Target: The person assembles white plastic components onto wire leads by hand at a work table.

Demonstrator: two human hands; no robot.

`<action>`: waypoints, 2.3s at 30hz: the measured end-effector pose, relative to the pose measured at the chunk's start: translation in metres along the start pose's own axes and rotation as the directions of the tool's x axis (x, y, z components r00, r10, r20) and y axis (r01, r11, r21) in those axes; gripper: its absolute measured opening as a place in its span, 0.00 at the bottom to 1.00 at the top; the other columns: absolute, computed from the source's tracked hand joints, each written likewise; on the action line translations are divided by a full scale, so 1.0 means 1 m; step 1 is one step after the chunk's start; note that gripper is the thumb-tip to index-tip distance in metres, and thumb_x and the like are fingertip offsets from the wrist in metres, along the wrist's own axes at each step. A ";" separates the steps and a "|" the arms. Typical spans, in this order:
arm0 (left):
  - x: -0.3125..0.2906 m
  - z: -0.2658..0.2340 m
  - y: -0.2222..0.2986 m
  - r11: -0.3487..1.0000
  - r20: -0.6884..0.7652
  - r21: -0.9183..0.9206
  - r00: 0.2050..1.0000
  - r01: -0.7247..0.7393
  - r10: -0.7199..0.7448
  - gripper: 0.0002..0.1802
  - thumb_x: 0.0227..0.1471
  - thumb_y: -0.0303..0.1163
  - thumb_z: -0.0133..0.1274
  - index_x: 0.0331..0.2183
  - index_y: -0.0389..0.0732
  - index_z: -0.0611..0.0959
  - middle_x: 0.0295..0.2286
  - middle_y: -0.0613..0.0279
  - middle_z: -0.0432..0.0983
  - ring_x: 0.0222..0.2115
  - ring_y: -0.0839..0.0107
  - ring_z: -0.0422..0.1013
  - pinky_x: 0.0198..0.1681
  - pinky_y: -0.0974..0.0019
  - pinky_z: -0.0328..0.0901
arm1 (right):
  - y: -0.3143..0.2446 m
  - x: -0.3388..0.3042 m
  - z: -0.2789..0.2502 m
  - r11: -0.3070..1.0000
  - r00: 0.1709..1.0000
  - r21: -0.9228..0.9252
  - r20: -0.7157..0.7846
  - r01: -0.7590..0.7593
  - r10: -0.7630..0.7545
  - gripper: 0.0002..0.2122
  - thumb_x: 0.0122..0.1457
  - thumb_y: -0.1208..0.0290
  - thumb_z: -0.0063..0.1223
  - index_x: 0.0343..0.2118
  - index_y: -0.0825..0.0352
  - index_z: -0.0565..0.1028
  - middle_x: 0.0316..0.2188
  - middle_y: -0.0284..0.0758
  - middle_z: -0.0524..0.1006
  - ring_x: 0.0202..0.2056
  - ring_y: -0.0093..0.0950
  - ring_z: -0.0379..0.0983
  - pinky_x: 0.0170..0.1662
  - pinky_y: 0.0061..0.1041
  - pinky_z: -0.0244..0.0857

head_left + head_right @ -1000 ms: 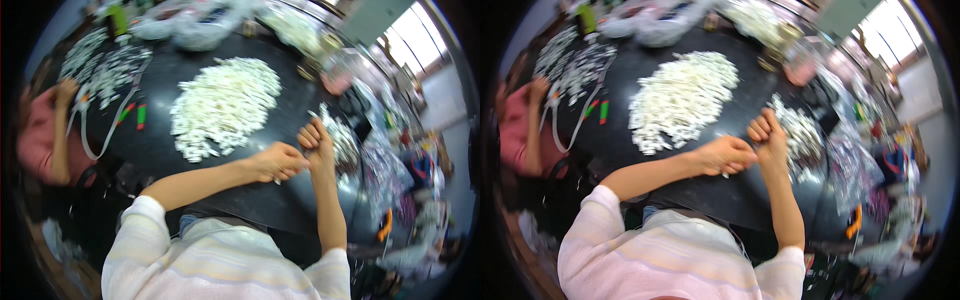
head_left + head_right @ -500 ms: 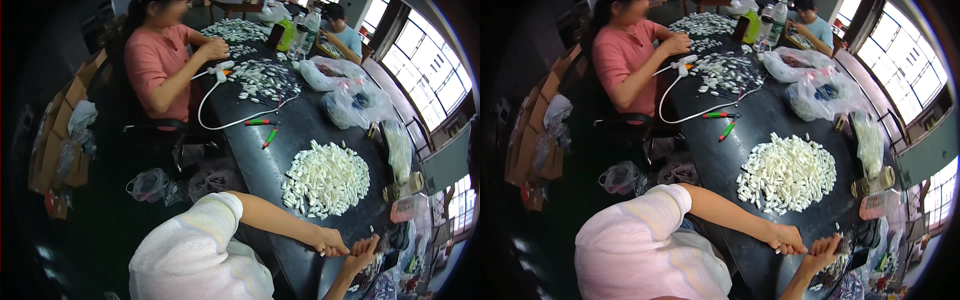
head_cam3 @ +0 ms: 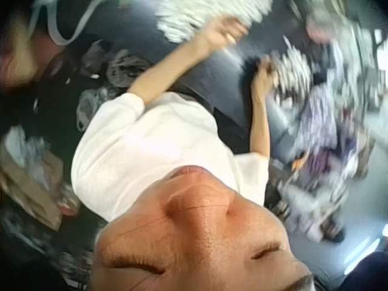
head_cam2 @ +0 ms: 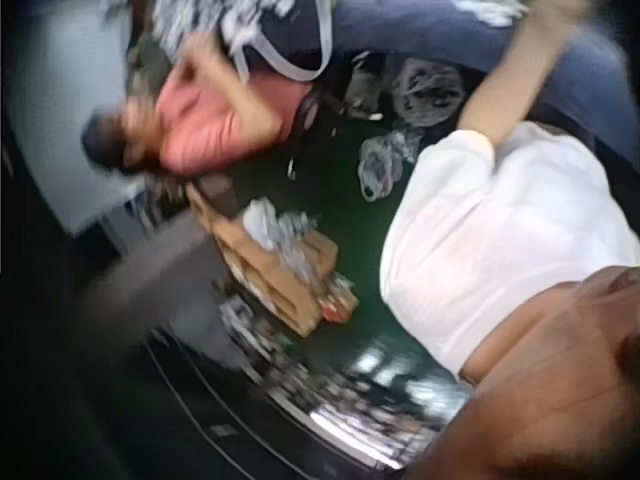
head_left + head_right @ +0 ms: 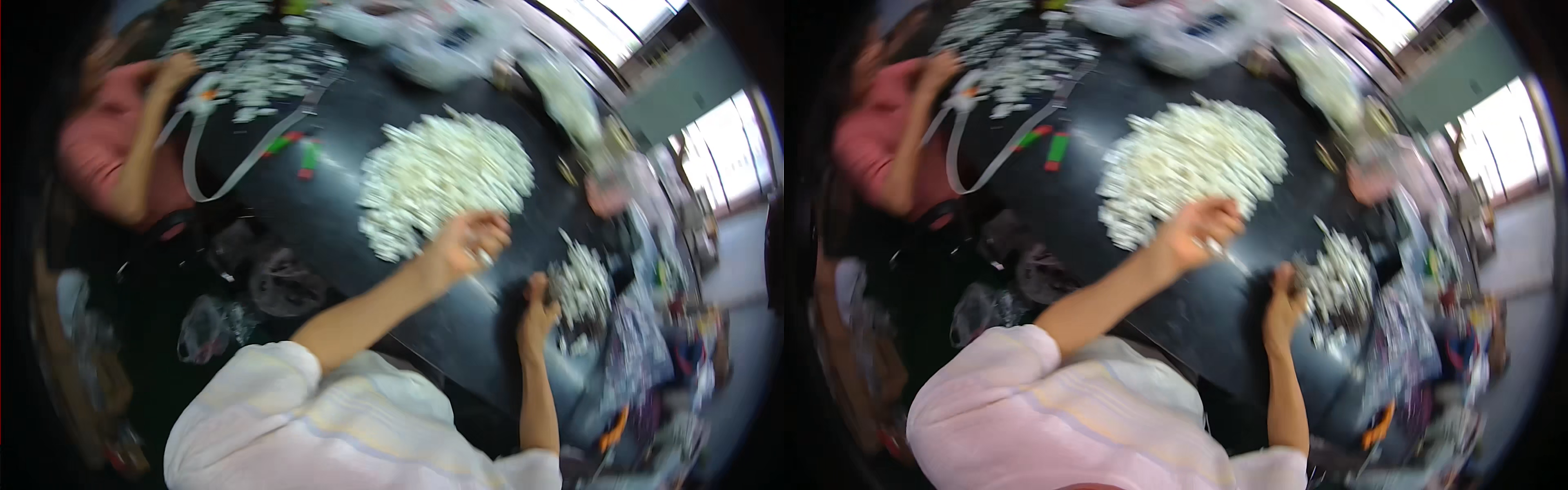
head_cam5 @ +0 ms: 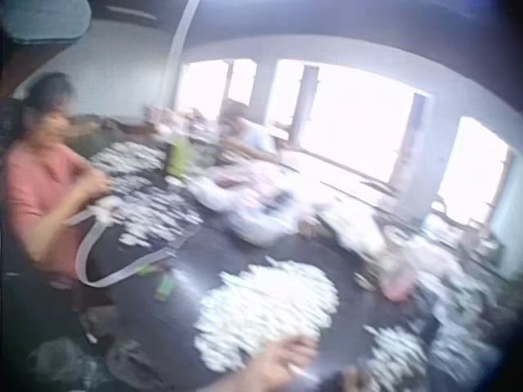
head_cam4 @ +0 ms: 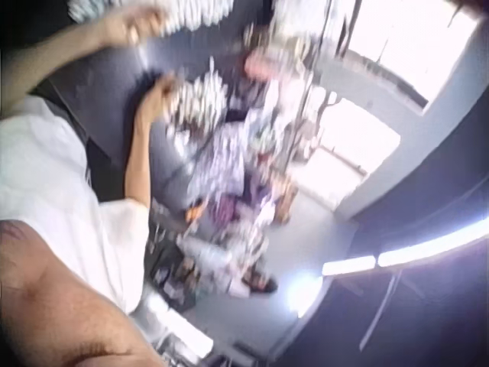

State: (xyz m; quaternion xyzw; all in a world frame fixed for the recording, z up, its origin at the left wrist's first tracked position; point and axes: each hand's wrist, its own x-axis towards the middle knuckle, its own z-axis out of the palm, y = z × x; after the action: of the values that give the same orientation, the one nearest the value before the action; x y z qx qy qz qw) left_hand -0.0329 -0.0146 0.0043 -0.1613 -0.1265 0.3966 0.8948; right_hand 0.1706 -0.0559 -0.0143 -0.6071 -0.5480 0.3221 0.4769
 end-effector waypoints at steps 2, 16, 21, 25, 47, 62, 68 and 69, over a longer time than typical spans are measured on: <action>0.001 0.010 0.001 0.992 -0.074 -0.079 0.993 -0.094 0.088 0.08 0.51 0.26 0.40 0.25 0.30 0.68 0.17 0.65 0.59 0.11 0.82 0.51 0.10 0.80 0.46 | -0.010 0.006 0.001 0.948 0.995 0.319 0.090 0.016 -0.047 0.14 0.58 0.62 0.41 0.22 0.67 0.68 0.19 0.28 0.67 0.21 0.17 0.60 0.25 0.17 0.55; 0.025 -0.018 -0.039 0.926 -0.415 0.377 0.887 -0.034 0.202 0.12 0.51 0.26 0.39 0.38 0.31 0.67 0.37 0.46 0.65 0.36 0.61 0.68 0.39 0.63 0.68 | -0.065 -0.003 0.001 0.917 0.976 0.381 0.214 -0.117 0.036 0.15 0.57 0.63 0.44 0.20 0.70 0.69 0.14 0.30 0.68 0.12 0.15 0.57 0.14 0.13 0.47; 0.030 -0.017 -0.036 0.877 -0.428 0.460 0.901 0.141 0.079 0.21 0.47 0.20 0.35 0.44 0.20 0.58 0.42 0.34 0.58 0.46 0.47 0.60 0.50 0.55 0.60 | -0.050 0.006 -0.029 0.808 0.942 0.497 0.265 -0.316 0.205 0.06 0.53 0.72 0.47 0.24 0.68 0.67 0.10 0.24 0.59 0.10 0.12 0.50 0.11 0.13 0.39; 0.039 -0.014 -0.033 0.810 -0.440 0.541 0.897 0.225 0.045 0.21 0.45 0.16 0.34 0.43 0.15 0.57 0.43 0.30 0.56 0.46 0.46 0.59 0.50 0.59 0.60 | -0.022 0.004 -0.035 0.734 0.899 0.527 0.337 -0.427 0.281 0.04 0.51 0.76 0.45 0.22 0.66 0.65 0.09 0.25 0.58 0.09 0.12 0.49 0.11 0.13 0.38; 0.035 -0.014 -0.028 0.380 -0.407 0.860 0.907 0.341 0.107 0.11 0.48 0.25 0.48 0.35 0.30 0.73 0.25 0.55 0.71 0.18 0.82 0.62 0.16 0.84 0.54 | -0.008 -0.001 -0.039 0.761 0.918 0.517 0.276 -0.392 0.286 0.03 0.44 0.78 0.52 0.22 0.69 0.70 0.15 0.25 0.66 0.15 0.13 0.58 0.17 0.14 0.50; 0.032 -0.006 -0.035 0.122 -0.298 0.953 0.924 0.276 0.241 0.09 0.46 0.20 0.49 0.33 0.29 0.76 0.23 0.55 0.72 0.17 0.83 0.60 0.17 0.82 0.53 | -0.012 -0.001 -0.041 0.866 0.919 0.334 0.267 -0.371 0.290 0.04 0.41 0.80 0.52 0.21 0.71 0.71 0.19 0.28 0.70 0.22 0.15 0.64 0.26 0.15 0.59; 0.026 -0.009 -0.043 -0.220 -0.230 0.936 0.950 0.276 0.211 0.07 0.44 0.20 0.50 0.30 0.31 0.79 0.19 0.63 0.71 0.17 0.82 0.61 0.20 0.79 0.55 | -0.013 -0.005 -0.036 0.917 0.962 0.317 0.199 -0.242 0.185 0.03 0.41 0.81 0.51 0.21 0.71 0.70 0.18 0.27 0.70 0.21 0.15 0.64 0.26 0.15 0.58; 0.027 -0.011 -0.045 -0.231 -0.223 0.934 0.950 0.272 0.217 0.07 0.44 0.20 0.51 0.30 0.31 0.79 0.19 0.64 0.70 0.18 0.82 0.61 0.21 0.79 0.56 | -0.012 -0.006 -0.038 0.923 0.957 0.295 0.226 -0.246 0.183 0.03 0.41 0.80 0.51 0.21 0.71 0.70 0.18 0.27 0.70 0.21 0.15 0.64 0.26 0.15 0.59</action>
State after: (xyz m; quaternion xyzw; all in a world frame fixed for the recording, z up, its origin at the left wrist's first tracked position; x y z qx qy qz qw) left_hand 0.0189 -0.0246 0.0144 0.5461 0.3708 0.2913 0.6924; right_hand 0.2000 -0.0706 0.0089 -0.5439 -0.4624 0.5149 0.4746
